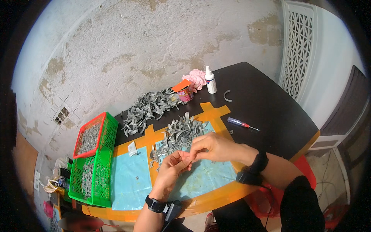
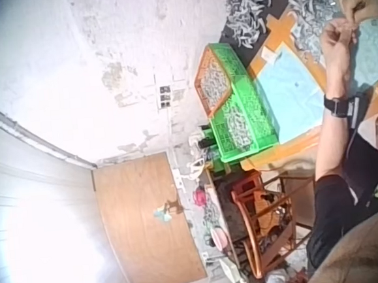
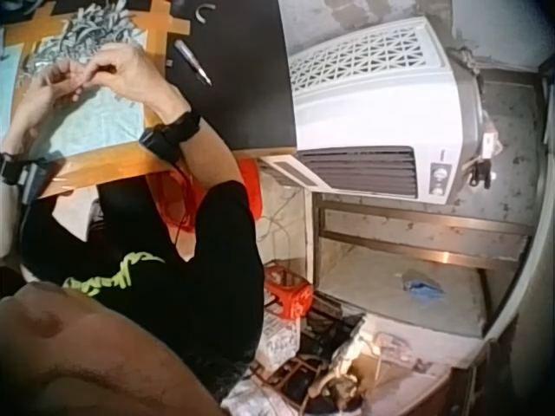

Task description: Manually assembling small grey shoe components, possibly decorative or structural elements for uppers.

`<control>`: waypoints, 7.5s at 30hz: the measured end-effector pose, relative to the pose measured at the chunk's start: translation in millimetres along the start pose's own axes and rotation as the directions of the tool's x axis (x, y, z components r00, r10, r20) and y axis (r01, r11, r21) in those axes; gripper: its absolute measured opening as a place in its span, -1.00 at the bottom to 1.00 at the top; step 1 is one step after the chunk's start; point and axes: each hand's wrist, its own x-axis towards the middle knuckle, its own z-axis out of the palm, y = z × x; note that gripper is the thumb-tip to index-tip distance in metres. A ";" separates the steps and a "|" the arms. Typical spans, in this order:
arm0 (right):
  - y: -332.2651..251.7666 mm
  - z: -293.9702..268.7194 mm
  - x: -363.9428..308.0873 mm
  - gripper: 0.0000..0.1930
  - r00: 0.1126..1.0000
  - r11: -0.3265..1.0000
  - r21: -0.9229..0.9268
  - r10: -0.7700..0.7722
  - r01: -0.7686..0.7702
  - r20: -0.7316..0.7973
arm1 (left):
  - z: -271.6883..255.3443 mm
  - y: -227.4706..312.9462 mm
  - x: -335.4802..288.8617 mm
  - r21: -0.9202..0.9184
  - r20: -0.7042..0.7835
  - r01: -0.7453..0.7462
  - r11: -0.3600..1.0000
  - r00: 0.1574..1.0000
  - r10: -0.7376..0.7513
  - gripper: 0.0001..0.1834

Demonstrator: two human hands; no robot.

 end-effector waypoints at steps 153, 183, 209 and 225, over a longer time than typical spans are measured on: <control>-4.8 19.3 -4.8 -0.76 0.948 0.382 0.906 0.313 -0.181 0.058 | -2.3 7.9 -2.9 0.397 0.016 -0.534 0.746 0.817 0.576 -0.79; -7.8 23.4 -5.3 -0.77 0.893 0.315 0.929 0.448 -0.194 0.035 | 2.4 7.9 -2.1 0.467 0.033 -0.538 0.702 0.804 0.594 -0.81; -10.6 31.2 -6.6 -0.83 0.887 0.156 0.973 0.455 -0.169 0.081 | 1.3 3.8 -1.7 0.337 -0.046 -0.517 0.787 0.826 0.562 -0.84; -12.9 30.4 -4.1 -0.84 0.916 0.520 0.853 0.365 -0.053 -0.166 | 17.0 20.7 -4.7 0.576 -0.082 -0.548 0.607 0.700 0.710 -0.78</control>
